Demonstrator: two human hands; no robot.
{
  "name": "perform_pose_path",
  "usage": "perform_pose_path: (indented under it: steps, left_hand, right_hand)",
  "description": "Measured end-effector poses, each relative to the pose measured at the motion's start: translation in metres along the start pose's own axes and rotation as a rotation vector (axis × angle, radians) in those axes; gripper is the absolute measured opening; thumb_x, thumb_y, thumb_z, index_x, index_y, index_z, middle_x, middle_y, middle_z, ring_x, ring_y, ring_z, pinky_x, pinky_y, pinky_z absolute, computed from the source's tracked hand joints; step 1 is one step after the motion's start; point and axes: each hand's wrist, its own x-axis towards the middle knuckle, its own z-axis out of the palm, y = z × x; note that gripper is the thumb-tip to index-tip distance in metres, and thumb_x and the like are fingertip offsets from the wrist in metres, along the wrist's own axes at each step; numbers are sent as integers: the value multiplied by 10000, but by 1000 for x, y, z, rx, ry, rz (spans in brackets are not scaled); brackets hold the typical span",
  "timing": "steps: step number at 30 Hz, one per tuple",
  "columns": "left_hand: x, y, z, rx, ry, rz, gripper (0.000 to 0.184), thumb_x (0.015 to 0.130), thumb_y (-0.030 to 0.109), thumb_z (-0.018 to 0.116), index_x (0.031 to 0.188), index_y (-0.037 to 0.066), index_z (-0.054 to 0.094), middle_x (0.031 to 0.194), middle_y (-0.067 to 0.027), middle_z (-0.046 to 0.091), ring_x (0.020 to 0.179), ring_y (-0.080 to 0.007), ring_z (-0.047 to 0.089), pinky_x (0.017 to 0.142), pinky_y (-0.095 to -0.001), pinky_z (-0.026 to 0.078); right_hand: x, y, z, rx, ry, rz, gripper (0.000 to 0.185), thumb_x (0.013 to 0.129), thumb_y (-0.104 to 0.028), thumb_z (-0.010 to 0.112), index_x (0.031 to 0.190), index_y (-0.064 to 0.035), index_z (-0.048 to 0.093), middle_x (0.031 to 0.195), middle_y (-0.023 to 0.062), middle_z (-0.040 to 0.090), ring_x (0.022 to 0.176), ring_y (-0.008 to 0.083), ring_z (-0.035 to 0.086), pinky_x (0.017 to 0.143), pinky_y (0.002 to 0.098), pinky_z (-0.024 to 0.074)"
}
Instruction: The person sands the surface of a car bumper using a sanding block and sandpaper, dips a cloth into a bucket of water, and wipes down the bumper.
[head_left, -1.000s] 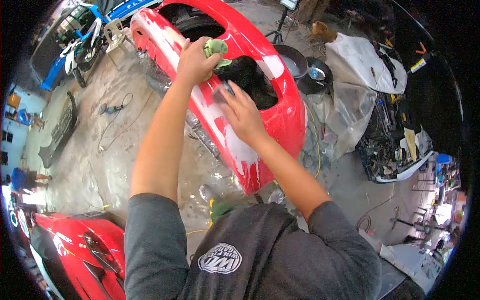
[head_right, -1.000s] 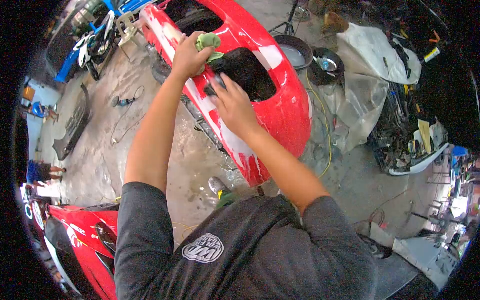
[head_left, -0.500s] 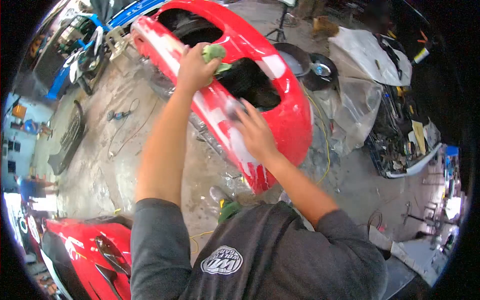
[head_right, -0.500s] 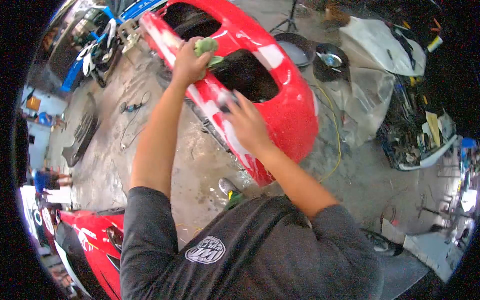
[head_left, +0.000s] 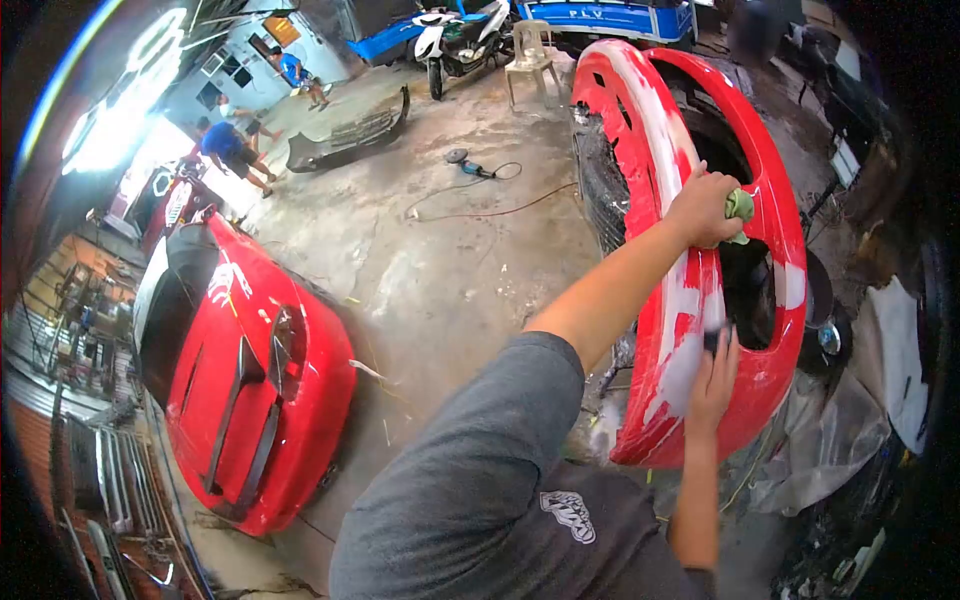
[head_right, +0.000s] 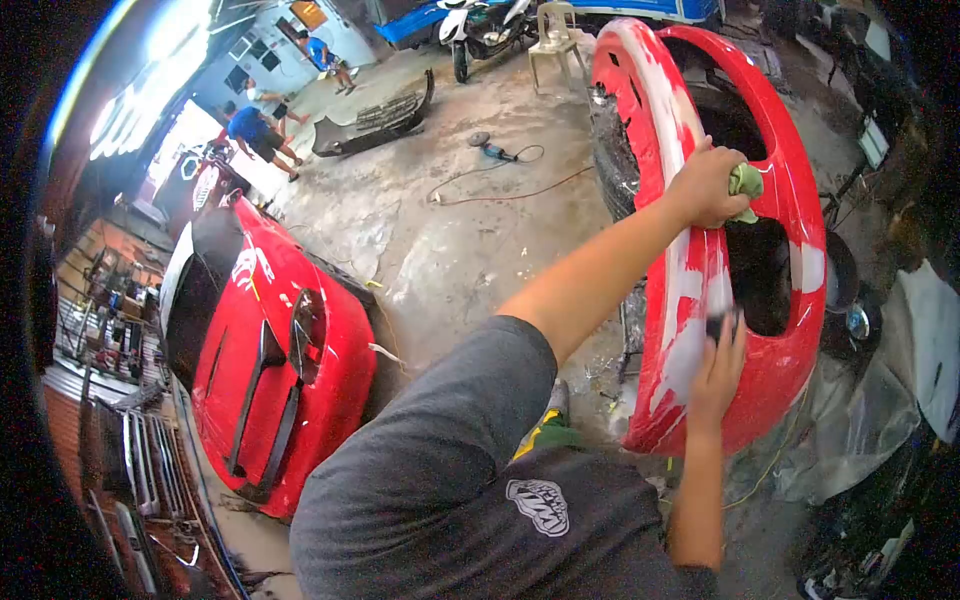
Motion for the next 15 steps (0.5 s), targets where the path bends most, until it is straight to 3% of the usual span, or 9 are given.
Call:
perform_pose_path:
  steps: [5, 8, 11, 15]
  left_hand:
    - [-11, 25, -5, -179, 169, 21, 570, 690, 184, 827, 1218, 59, 653, 1273, -195, 603, 1202, -401, 579, 1131, -526, 435]
    - [-32, 27, 13, -26, 239, 100, 605, 666, 133, 853, 1233, 106, 644, 1314, -194, 563, 1218, -418, 562, 1091, -507, 473]
    - [-78, 46, 10, -81, 47, 112, 626, 665, 217, 887, 1232, 126, 637, 1306, -188, 563, 1247, -431, 549, 1125, -548, 440]
    - [-119, 80, -14, -59, 62, 171, 654, 654, 307, 917, 1218, 133, 635, 1312, -175, 561, 1273, -436, 530, 1160, -617, 381]
  right_hand:
    - [-69, 19, 2, 36, 53, 37, 467, 1104, -147, 468, 1523, 60, 465, 1621, 283, 380, 1484, 449, 396, 1224, 497, 313]
    - [-63, 20, 6, 42, 89, 10, 476, 1102, -156, 480, 1529, 53, 461, 1615, 292, 382, 1477, 460, 400, 1216, 505, 323]
    - [-66, 20, 3, 25, 63, 29, 492, 1092, -167, 510, 1532, 47, 459, 1612, 299, 380, 1468, 465, 407, 1206, 512, 333]
    - [-66, 20, 1, -15, 26, 32, 540, 1059, -175, 573, 1545, 29, 454, 1624, 300, 361, 1465, 475, 401, 1198, 520, 334]
